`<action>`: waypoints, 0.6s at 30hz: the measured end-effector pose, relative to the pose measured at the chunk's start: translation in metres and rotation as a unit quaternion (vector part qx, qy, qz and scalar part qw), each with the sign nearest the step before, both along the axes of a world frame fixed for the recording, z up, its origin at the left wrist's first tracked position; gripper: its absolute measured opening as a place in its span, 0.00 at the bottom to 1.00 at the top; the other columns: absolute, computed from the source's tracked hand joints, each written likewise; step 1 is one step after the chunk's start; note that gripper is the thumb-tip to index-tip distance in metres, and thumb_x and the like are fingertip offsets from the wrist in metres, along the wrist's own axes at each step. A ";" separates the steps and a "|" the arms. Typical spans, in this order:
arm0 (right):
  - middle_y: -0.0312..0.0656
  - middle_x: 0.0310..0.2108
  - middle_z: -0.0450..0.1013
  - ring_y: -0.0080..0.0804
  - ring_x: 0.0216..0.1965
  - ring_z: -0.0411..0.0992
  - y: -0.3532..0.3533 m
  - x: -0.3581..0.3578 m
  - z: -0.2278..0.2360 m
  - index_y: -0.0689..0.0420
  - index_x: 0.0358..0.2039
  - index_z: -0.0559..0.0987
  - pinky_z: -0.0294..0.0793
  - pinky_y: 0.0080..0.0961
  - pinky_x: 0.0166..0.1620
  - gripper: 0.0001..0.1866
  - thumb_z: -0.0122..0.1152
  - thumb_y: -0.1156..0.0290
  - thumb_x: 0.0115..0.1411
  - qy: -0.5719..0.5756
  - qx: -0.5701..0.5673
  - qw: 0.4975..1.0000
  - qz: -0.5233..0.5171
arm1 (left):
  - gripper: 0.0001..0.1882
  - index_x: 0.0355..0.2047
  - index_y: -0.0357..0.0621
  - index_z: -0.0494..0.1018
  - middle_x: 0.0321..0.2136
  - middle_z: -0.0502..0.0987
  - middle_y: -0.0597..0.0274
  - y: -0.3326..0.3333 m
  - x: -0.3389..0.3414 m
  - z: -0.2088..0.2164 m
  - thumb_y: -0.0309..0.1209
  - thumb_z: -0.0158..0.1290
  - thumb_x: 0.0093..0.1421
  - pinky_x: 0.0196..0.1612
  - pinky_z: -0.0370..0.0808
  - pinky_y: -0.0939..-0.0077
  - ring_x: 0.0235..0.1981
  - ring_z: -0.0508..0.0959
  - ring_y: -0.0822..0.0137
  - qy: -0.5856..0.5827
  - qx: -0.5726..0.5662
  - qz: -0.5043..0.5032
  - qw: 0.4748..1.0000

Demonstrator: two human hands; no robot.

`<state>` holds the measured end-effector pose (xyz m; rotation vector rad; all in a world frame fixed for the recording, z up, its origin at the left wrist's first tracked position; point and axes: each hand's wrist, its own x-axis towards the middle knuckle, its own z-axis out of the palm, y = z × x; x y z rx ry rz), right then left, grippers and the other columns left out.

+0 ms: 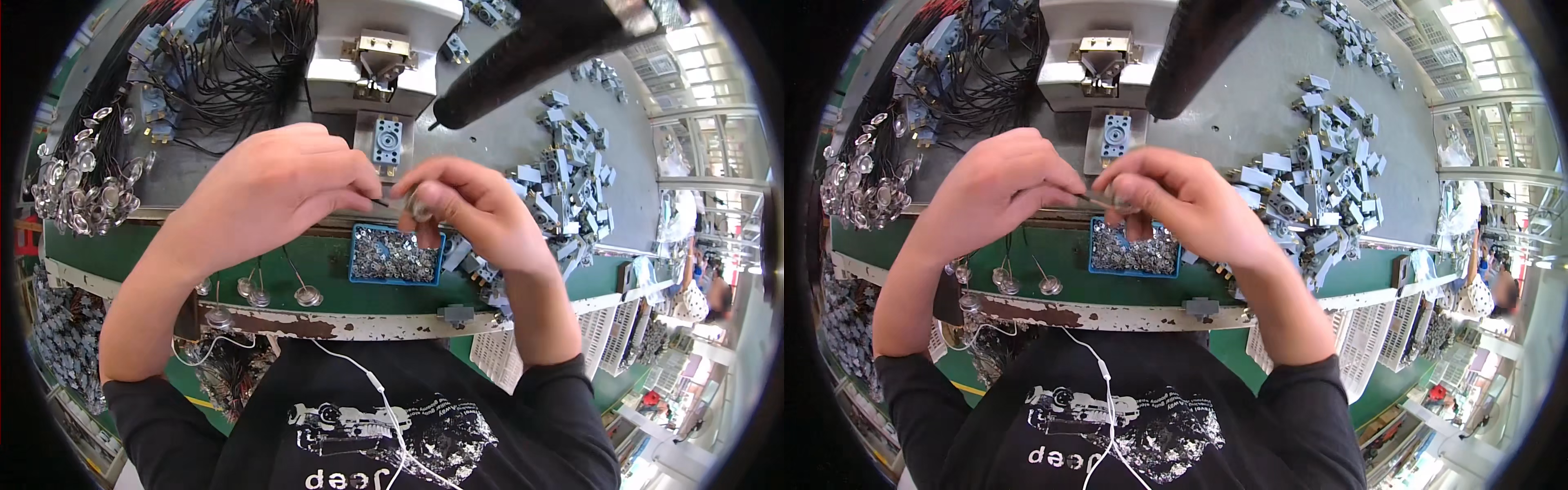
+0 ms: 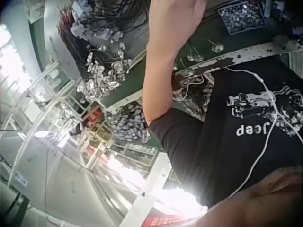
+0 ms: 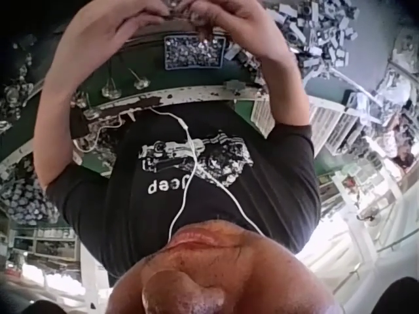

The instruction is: Assemble mechanical or electronic components using an electric screwdriver at a factory workstation.

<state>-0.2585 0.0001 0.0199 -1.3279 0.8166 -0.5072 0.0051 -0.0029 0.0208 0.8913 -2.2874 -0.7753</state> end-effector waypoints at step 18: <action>0.50 0.43 0.82 0.32 0.44 0.82 0.034 -0.005 -0.015 0.67 0.60 0.72 0.83 0.29 0.50 0.22 0.62 0.80 0.67 -0.069 -0.044 0.988 -0.135 | 0.18 0.39 0.45 0.84 0.31 0.77 0.63 0.002 -0.011 -0.012 0.12 0.63 0.51 0.33 0.76 0.74 0.32 0.79 0.66 0.078 -0.046 0.029 0.995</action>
